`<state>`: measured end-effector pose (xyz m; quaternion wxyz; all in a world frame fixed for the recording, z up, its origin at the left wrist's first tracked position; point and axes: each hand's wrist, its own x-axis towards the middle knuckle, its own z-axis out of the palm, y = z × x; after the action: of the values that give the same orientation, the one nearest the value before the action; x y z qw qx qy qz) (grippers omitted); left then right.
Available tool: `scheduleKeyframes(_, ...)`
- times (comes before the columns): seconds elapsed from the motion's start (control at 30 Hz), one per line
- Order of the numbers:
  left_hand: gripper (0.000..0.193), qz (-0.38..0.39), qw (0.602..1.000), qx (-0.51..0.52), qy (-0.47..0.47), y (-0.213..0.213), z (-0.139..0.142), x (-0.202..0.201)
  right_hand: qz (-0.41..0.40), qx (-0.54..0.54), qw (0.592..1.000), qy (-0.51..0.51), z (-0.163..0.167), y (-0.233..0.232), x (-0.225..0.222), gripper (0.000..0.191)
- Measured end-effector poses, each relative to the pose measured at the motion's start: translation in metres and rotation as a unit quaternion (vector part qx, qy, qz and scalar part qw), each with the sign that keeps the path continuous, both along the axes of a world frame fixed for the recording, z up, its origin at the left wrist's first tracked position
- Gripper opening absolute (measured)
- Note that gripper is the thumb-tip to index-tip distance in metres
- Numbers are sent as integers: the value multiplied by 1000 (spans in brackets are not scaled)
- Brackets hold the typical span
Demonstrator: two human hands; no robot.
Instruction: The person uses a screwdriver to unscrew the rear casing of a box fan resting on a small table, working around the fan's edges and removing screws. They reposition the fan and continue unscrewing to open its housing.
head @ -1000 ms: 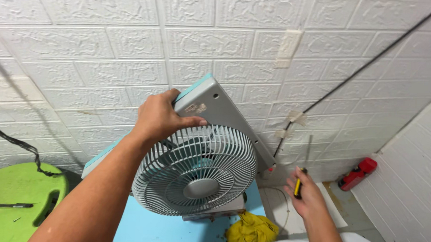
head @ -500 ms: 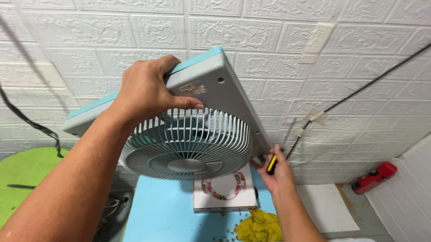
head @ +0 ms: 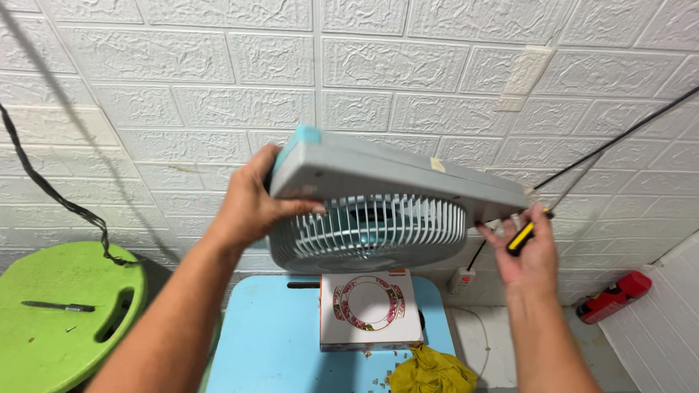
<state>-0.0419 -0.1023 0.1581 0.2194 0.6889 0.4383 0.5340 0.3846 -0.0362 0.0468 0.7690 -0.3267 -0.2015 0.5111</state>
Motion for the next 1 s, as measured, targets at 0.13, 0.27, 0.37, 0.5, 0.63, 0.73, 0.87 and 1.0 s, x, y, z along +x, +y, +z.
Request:
scheduleKeyframes(0.13,71,-41,996,-41,-71,4,-35,16,-5,27,999,-40,16,-5,22,22)
scheduleKeyframes(0.27,77,-62,989,-60,-119,8,-57,36,-19,46,993,-104,37,-14,33,19)
scheduleKeyframes(0.37,71,-89,979,-93,-161,11,-70,48,-36,28,981,-186,55,-23,43,21)
scheduleKeyframes(0.5,67,-96,963,-139,-210,21,-90,58,-58,-30,963,-261,67,-16,48,28)
scheduleKeyframes(0.63,65,-128,943,-160,-263,31,-117,61,-46,-82,950,-297,59,-6,53,34)
scheduleKeyframes(0.73,68,-125,930,-196,-283,40,-135,63,-34,-111,936,-332,46,4,54,37)
scheduleKeyframes(0.87,68,-132,923,-220,-288,50,-154,60,-28,-143,928,-344,25,20,50,41)
scheduleKeyframes(1.0,71,-100,910,-269,-300,59,-172,57,-13,-150,942,-300,6,32,47,43)
